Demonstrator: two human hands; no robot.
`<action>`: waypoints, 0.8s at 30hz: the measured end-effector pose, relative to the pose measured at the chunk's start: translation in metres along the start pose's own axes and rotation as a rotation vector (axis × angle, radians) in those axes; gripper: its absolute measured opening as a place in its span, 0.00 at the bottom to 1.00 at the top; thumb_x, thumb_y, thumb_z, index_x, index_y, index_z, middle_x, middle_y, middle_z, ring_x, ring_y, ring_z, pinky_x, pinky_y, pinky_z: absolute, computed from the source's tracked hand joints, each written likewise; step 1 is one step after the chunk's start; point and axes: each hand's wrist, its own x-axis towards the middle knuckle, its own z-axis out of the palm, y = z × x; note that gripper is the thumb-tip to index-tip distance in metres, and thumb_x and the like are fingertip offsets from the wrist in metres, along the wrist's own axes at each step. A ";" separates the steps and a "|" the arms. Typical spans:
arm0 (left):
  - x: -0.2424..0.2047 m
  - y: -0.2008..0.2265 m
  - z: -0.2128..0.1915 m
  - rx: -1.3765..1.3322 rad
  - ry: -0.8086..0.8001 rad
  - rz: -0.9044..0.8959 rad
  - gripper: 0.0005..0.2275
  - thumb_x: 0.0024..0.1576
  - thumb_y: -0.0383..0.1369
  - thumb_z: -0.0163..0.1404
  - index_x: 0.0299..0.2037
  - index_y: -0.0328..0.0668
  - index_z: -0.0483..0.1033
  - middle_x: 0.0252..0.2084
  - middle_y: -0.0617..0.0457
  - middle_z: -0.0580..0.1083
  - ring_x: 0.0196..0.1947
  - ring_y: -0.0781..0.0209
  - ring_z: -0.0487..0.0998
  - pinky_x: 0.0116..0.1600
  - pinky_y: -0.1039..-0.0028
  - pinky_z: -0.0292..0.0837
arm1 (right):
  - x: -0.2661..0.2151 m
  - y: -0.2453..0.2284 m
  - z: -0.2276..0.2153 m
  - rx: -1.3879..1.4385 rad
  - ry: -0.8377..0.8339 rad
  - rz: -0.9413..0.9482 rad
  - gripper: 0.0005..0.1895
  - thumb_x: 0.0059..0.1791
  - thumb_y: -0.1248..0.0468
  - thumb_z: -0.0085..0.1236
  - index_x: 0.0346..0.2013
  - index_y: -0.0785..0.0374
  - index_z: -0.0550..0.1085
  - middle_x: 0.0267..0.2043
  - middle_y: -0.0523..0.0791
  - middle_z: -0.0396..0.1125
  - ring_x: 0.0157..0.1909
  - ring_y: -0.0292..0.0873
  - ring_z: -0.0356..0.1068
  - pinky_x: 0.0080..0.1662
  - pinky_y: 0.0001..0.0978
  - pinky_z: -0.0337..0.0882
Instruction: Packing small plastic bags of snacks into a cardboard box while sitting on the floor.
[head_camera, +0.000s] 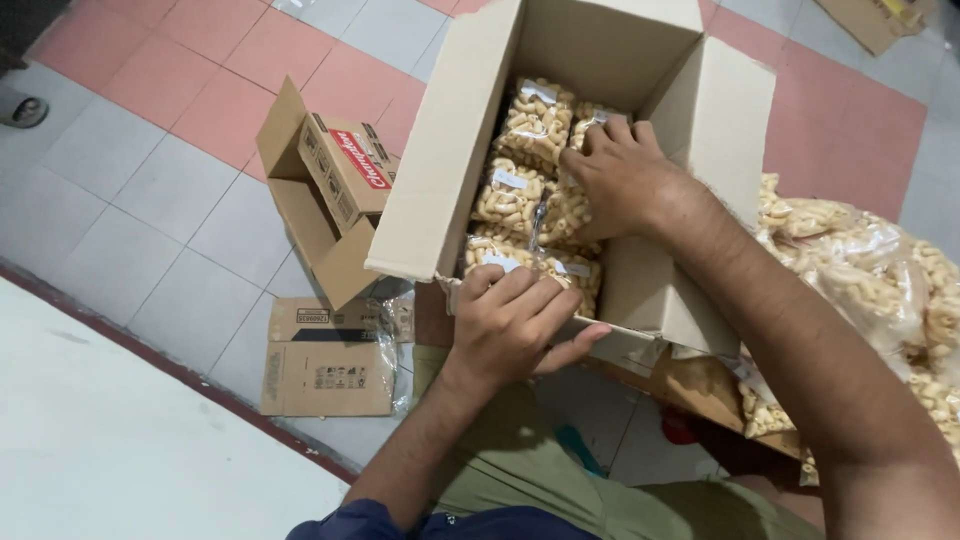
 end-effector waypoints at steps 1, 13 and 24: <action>-0.001 0.000 0.001 0.004 0.010 0.005 0.18 0.65 0.53 0.43 0.32 0.54 0.75 0.28 0.59 0.70 0.32 0.63 0.73 0.47 0.70 0.65 | 0.004 0.000 0.009 -0.011 0.023 0.012 0.52 0.30 0.28 0.71 0.60 0.51 0.72 0.58 0.49 0.65 0.64 0.57 0.60 0.56 0.54 0.59; 0.005 0.002 -0.005 -0.010 -0.012 0.013 0.16 0.65 0.52 0.45 0.32 0.54 0.74 0.28 0.59 0.70 0.32 0.62 0.74 0.46 0.71 0.65 | 0.005 -0.005 0.003 0.105 0.105 0.026 0.48 0.39 0.42 0.76 0.67 0.57 0.66 0.56 0.54 0.66 0.58 0.60 0.73 0.51 0.57 0.72; 0.010 0.003 -0.009 0.013 -0.057 0.028 0.16 0.65 0.52 0.45 0.32 0.55 0.74 0.27 0.59 0.69 0.31 0.62 0.72 0.47 0.70 0.65 | -0.014 -0.005 -0.004 0.124 0.134 -0.076 0.21 0.48 0.50 0.65 0.55 0.46 0.79 0.53 0.49 0.76 0.53 0.56 0.79 0.48 0.55 0.78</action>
